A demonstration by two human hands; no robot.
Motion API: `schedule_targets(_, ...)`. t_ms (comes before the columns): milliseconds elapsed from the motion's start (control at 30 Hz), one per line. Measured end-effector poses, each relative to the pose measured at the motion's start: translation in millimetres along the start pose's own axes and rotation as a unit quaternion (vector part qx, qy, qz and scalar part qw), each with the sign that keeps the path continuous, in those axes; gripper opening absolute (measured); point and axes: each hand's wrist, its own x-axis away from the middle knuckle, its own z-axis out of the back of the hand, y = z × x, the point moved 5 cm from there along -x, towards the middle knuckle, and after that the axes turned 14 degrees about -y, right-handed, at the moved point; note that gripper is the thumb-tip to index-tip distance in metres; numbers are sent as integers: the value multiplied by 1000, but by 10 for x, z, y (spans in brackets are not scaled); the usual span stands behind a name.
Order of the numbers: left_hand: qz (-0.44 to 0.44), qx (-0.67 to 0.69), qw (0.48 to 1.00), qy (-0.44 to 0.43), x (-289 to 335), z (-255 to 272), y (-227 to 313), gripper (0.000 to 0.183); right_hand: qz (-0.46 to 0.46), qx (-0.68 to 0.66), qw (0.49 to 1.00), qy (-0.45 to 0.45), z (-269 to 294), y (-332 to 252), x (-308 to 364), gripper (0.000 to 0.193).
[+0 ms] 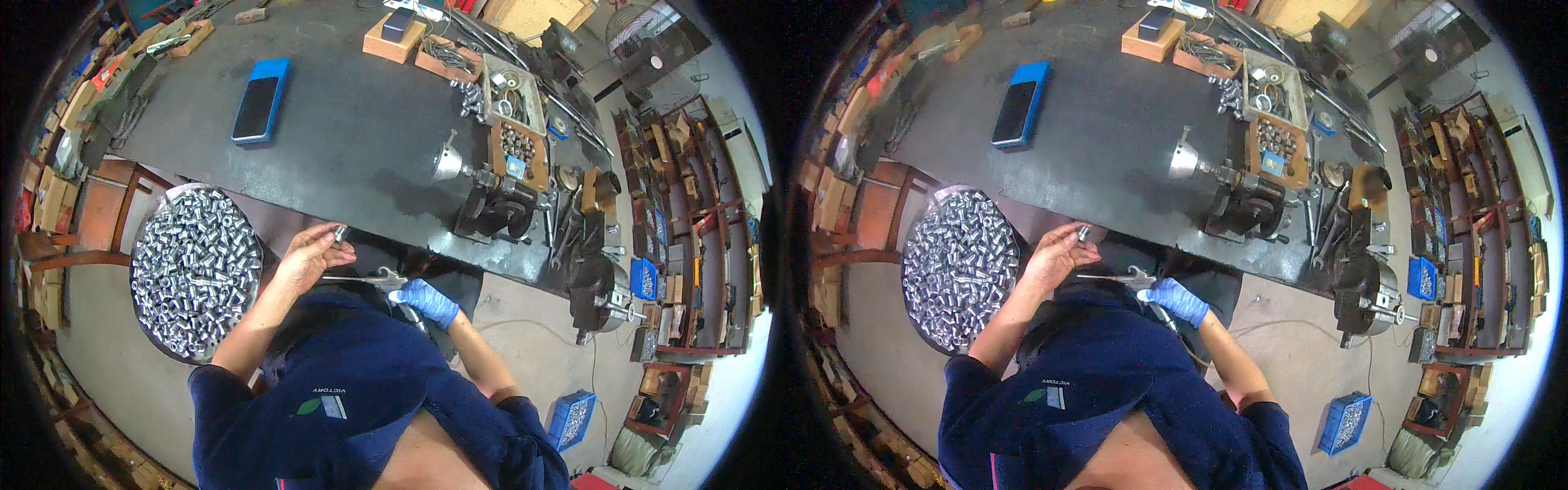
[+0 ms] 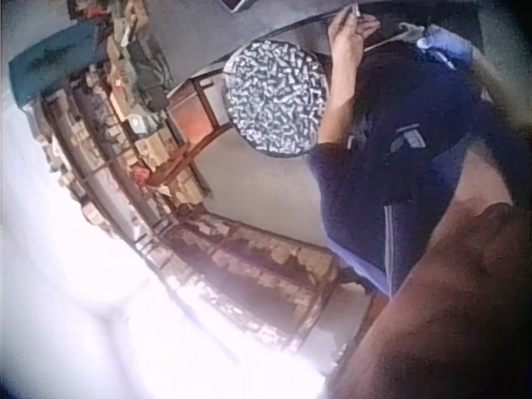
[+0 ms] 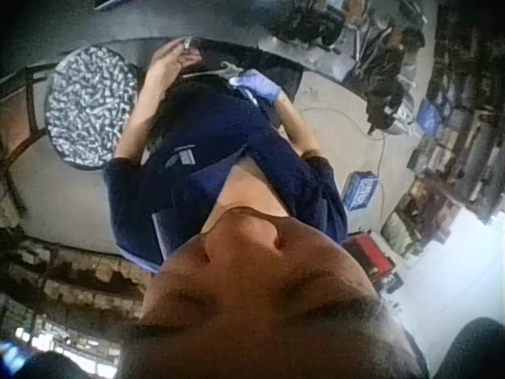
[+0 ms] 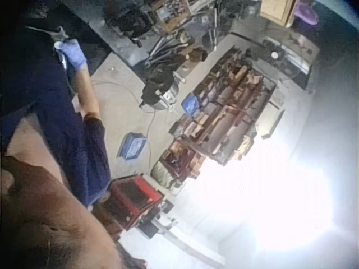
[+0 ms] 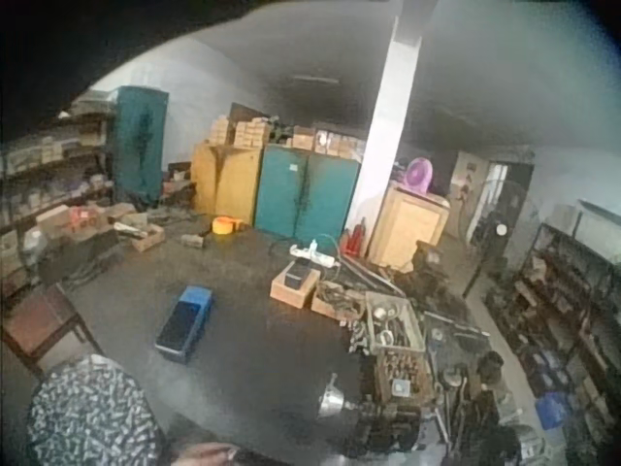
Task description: The person assembles components into a mechanical housing by hand, picking up nuts and small metal parts from the table and a container, then placing them into the housing before using an air-powered tool to blow into it.
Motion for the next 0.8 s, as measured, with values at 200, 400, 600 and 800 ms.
schedule_targets(200,0,35,999,1,43,133,-47,25,49,-252,961,-101,-130,-62,216,46)
schedule_targets(400,19,-60,997,34,38,150,-17,28,-14,-114,992,60,-95,-423,624,32)
schedule_targets(600,68,-645,761,12,45,33,-121,26,-32,-29,984,171,24,-700,948,33)
schedule_targets(800,14,-764,627,-151,-5,-85,-279,29,-55,63,980,181,30,-671,887,36)
